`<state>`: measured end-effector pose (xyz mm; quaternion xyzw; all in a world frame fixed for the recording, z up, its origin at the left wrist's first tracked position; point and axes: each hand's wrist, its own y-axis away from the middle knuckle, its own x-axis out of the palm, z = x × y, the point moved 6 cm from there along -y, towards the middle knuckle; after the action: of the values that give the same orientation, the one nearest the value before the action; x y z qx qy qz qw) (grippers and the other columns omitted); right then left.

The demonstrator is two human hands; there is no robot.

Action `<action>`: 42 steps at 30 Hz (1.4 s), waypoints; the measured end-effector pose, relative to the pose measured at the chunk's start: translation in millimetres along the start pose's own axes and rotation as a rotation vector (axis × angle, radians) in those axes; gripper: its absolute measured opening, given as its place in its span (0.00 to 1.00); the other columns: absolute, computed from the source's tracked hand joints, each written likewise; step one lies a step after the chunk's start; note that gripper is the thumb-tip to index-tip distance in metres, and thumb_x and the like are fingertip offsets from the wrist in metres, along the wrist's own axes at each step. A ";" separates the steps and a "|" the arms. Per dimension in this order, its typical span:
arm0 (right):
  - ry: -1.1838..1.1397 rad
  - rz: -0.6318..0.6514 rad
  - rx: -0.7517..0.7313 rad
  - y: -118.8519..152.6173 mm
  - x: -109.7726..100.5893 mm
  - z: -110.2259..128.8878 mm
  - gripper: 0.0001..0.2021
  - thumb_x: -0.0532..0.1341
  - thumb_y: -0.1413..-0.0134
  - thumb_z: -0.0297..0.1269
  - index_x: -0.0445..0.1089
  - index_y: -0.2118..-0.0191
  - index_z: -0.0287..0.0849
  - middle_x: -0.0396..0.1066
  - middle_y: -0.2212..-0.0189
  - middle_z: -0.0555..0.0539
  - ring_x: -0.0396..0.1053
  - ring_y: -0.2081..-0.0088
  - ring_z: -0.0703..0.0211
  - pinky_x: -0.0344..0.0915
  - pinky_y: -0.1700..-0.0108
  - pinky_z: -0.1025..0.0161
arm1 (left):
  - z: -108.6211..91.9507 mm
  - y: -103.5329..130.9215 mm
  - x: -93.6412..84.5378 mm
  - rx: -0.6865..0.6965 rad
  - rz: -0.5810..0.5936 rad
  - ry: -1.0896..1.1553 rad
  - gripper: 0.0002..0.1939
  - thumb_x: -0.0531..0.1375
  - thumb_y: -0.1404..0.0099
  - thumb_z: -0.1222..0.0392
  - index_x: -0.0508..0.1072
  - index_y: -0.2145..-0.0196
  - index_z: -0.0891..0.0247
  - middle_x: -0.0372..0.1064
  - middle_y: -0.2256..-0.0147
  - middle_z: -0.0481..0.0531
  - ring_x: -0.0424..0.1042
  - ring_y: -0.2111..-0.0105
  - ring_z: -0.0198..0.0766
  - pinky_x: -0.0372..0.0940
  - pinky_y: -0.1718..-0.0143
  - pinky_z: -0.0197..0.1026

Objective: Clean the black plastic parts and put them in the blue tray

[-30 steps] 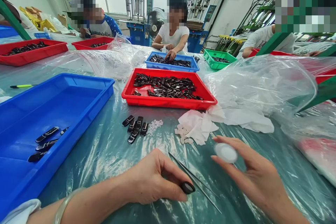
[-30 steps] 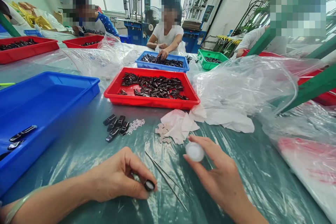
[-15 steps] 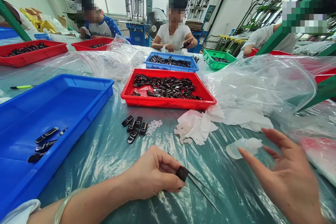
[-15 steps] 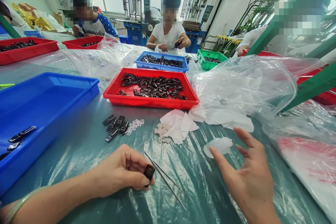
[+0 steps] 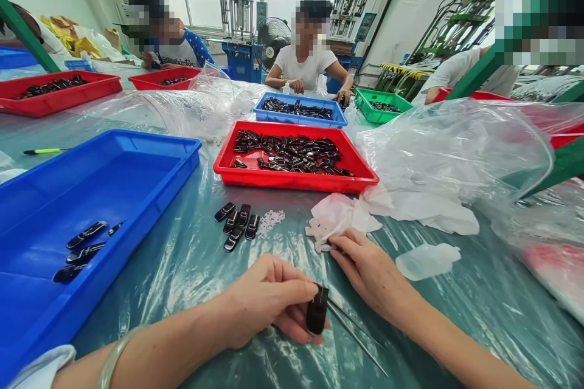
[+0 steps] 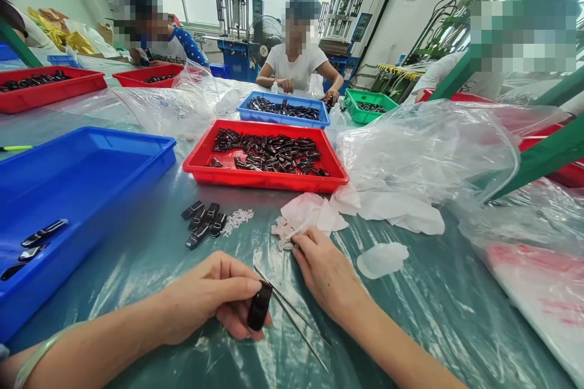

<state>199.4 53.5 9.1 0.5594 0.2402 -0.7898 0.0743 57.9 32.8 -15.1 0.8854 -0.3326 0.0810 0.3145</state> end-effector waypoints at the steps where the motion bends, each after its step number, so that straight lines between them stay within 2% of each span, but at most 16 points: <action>1: 0.000 0.013 0.010 -0.2 1.7 -1.3 0.09 0.49 0.42 0.27 0.66 0.64 0.38 0.65 0.71 0.45 0.67 0.71 0.58 0.68 0.70 0.60 | 0.8 -0.6 0.1 -0.004 0.006 0.019 0.18 0.61 0.50 0.50 0.75 0.74 0.73 0.73 0.72 0.61 0.73 0.75 0.37 0.63 0.78 0.31; 7: -0.041 0.029 0.055 5.5 0.4 -5.8 0.10 0.50 0.41 0.33 0.62 0.73 0.41 0.63 0.75 0.48 0.64 0.75 0.60 0.64 0.74 0.62 | 3.1 -1.8 1.1 -0.018 0.029 0.066 0.18 0.60 0.48 0.50 0.75 0.75 0.73 0.73 0.72 0.61 0.73 0.76 0.37 0.64 0.78 0.30; 12: -0.140 -0.037 0.099 11.8 -8.7 -6.1 0.11 0.51 0.41 0.36 0.64 0.73 0.41 0.65 0.76 0.48 0.65 0.75 0.61 0.63 0.73 0.63 | 4.0 -0.9 1.2 -0.016 0.062 0.007 0.14 0.63 0.52 0.55 0.76 0.72 0.71 0.72 0.72 0.57 0.72 0.74 0.35 0.63 0.76 0.30; 16: -0.273 -0.079 0.136 16.1 -19.3 3.1 0.08 0.55 0.44 0.35 0.66 0.72 0.42 0.67 0.79 0.51 0.66 0.77 0.64 0.64 0.75 0.68 | 5.8 -1.7 2.0 0.001 0.086 0.003 0.12 0.64 0.55 0.62 0.76 0.70 0.69 0.71 0.74 0.52 0.69 0.75 0.32 0.63 0.74 0.31; 21: -0.644 -0.038 0.121 16.8 -26.9 24.3 0.06 0.58 0.46 0.31 0.71 0.71 0.44 0.72 0.73 0.50 0.71 0.72 0.64 0.68 0.72 0.71 | 2.2 -2.8 4.1 0.100 0.072 -0.084 0.10 0.61 0.55 0.69 0.78 0.72 0.68 0.64 0.81 0.45 0.56 0.81 0.25 0.54 0.78 0.28; 24: -0.791 -0.042 0.069 17.4 -30.7 34.9 0.09 0.58 0.47 0.26 0.73 0.65 0.48 0.73 0.72 0.50 0.71 0.72 0.64 0.68 0.73 0.71 | -0.6 -3.0 3.6 0.150 0.034 -0.169 0.11 0.60 0.54 0.70 0.78 0.70 0.68 0.64 0.80 0.45 0.55 0.79 0.26 0.52 0.77 0.29; 29: -0.748 -0.082 -0.095 21.1 -34.2 47.1 0.18 0.58 0.49 0.21 0.71 0.58 0.51 0.73 0.70 0.49 0.70 0.71 0.63 0.69 0.71 0.67 | -3.9 -3.1 5.6 0.190 0.068 -0.267 0.12 0.60 0.52 0.68 0.79 0.68 0.67 0.65 0.78 0.46 0.55 0.77 0.28 0.53 0.74 0.31; 35: -0.617 -0.097 -0.197 26.7 -32.0 51.5 0.23 0.57 0.51 0.17 0.68 0.54 0.50 0.71 0.68 0.47 0.68 0.70 0.62 0.69 0.70 0.64 | -3.1 -2.4 5.7 0.183 0.078 -0.295 0.12 0.60 0.50 0.61 0.78 0.67 0.66 0.67 0.77 0.47 0.58 0.77 0.31 0.55 0.72 0.33; 39: -0.586 -0.095 -0.213 30.4 -27.3 51.4 0.24 0.56 0.51 0.16 0.67 0.51 0.48 0.70 0.67 0.45 0.67 0.68 0.61 0.69 0.69 0.64 | -1.2 -2.3 4.3 0.180 0.077 -0.291 0.11 0.61 0.49 0.58 0.78 0.71 0.67 0.65 0.79 0.46 0.57 0.77 0.31 0.55 0.72 0.33; 42: -0.572 -0.077 -0.205 30.6 -23.3 52.2 0.24 0.55 0.51 0.16 0.66 0.51 0.48 0.69 0.67 0.46 0.67 0.68 0.61 0.68 0.68 0.64 | -0.4 -1.6 3.8 0.183 0.082 -0.308 0.09 0.60 0.49 0.59 0.77 0.72 0.67 0.58 0.81 0.44 0.53 0.78 0.29 0.52 0.75 0.32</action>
<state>175.4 -0.9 34.9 0.2945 0.3090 -0.8892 0.1646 61.9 31.9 -14.2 0.8980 -0.4039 -0.0130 0.1743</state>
